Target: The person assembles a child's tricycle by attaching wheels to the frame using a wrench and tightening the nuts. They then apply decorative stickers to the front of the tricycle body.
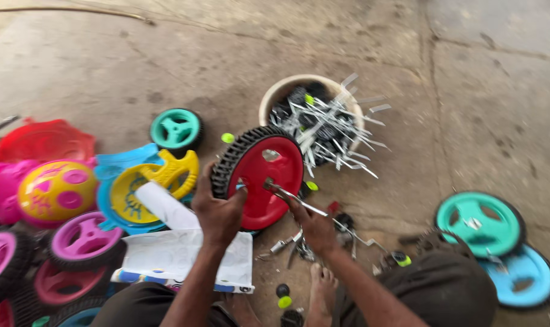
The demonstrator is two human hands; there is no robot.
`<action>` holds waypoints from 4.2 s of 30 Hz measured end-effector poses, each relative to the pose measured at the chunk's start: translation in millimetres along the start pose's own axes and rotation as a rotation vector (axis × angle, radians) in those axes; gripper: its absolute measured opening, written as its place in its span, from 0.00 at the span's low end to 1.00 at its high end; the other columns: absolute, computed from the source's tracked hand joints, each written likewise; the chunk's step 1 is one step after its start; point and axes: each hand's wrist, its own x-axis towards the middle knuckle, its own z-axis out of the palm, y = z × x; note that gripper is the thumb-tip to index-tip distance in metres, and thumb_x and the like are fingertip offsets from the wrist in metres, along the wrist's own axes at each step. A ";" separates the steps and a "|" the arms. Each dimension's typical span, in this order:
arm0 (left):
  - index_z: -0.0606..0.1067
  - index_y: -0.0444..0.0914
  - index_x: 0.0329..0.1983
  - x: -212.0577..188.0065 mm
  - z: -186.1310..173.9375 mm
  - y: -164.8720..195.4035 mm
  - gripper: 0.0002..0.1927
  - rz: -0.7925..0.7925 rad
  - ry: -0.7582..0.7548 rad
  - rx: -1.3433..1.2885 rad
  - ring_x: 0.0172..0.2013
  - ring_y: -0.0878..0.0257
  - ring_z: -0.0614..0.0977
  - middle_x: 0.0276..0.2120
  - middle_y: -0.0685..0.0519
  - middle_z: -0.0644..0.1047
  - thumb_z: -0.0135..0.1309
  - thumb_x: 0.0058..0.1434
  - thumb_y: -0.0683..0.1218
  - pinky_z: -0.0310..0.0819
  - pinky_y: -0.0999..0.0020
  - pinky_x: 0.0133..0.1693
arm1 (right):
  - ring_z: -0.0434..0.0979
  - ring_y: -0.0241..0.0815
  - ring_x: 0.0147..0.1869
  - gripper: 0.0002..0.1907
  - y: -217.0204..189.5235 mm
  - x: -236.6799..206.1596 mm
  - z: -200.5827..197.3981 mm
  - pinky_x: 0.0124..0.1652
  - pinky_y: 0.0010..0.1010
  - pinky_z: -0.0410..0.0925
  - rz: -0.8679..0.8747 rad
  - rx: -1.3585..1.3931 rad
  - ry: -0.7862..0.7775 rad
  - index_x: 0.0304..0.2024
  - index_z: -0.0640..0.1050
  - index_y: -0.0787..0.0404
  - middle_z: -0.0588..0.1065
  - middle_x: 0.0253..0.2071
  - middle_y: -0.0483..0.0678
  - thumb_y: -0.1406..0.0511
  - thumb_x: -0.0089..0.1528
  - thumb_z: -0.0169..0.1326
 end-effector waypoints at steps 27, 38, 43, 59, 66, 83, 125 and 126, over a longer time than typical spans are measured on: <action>0.72 0.33 0.58 -1.8 8.6 18.0 0.30 0.066 0.120 0.096 0.42 0.60 0.86 0.42 0.46 0.83 0.66 0.50 0.38 0.80 0.66 0.45 | 0.68 0.35 0.29 0.26 -16.1 -17.8 5.4 0.27 0.31 0.62 0.184 0.454 -0.015 0.35 0.80 0.61 0.71 0.26 0.41 0.46 0.67 0.51; 0.72 0.35 0.59 -2.8 7.5 34.8 0.33 -0.016 -0.215 0.082 0.41 0.62 0.88 0.42 0.48 0.84 0.65 0.47 0.39 0.83 0.68 0.43 | 0.83 0.39 0.28 0.19 -74.4 10.6 -98.9 0.29 0.33 0.74 -0.248 -0.305 0.003 0.40 0.83 0.61 0.81 0.34 0.49 0.53 0.58 0.61; 0.74 0.36 0.58 -6.8 14.4 42.2 0.33 -0.019 -0.178 0.096 0.40 0.62 0.87 0.41 0.47 0.84 0.65 0.45 0.39 0.82 0.67 0.43 | 0.87 0.40 0.31 0.19 -95.5 2.4 -107.5 0.31 0.33 0.75 -0.136 -0.304 -0.122 0.44 0.83 0.57 0.82 0.37 0.47 0.51 0.61 0.57; 0.72 0.33 0.59 -17.7 14.5 2.6 0.32 0.145 0.165 0.104 0.41 0.53 0.84 0.42 0.43 0.81 0.67 0.49 0.40 0.79 0.60 0.44 | 0.63 0.37 0.26 0.25 -14.6 -44.3 56.9 0.30 0.32 0.59 0.445 0.916 -0.056 0.29 0.73 0.57 0.66 0.22 0.42 0.46 0.69 0.46; 0.73 0.35 0.58 -0.1 11.6 1.5 0.30 -0.032 0.150 -0.018 0.38 0.53 0.87 0.39 0.45 0.83 0.65 0.50 0.41 0.81 0.60 0.42 | 0.62 0.36 0.24 0.26 -16.3 -18.7 57.3 0.27 0.30 0.58 0.362 0.884 0.030 0.32 0.76 0.62 0.66 0.21 0.42 0.46 0.68 0.48; 0.74 0.36 0.57 8.6 -18.1 26.7 0.34 0.101 -0.118 0.121 0.39 0.56 0.86 0.39 0.46 0.82 0.67 0.43 0.40 0.80 0.62 0.43 | 0.78 0.42 0.29 0.11 -47.0 39.9 -67.8 0.34 0.38 0.67 -0.708 -0.437 0.029 0.32 0.84 0.59 0.80 0.27 0.47 0.59 0.61 0.59; 0.72 0.33 0.59 -3.4 -9.0 15.0 0.34 -0.187 0.038 -0.160 0.41 0.65 0.85 0.43 0.49 0.83 0.64 0.46 0.37 0.82 0.71 0.45 | 0.64 0.33 0.26 0.16 -20.3 16.2 -9.4 0.25 0.28 0.58 -0.042 0.334 0.068 0.43 0.84 0.65 0.72 0.26 0.44 0.57 0.65 0.58; 0.72 0.33 0.59 -3.0 -9.5 14.6 0.34 -0.183 0.050 -0.161 0.41 0.65 0.85 0.44 0.49 0.82 0.64 0.46 0.37 0.82 0.71 0.45 | 0.65 0.31 0.27 0.16 -16.0 16.7 -4.3 0.26 0.27 0.60 -0.061 0.290 0.095 0.42 0.83 0.64 0.73 0.25 0.43 0.57 0.65 0.57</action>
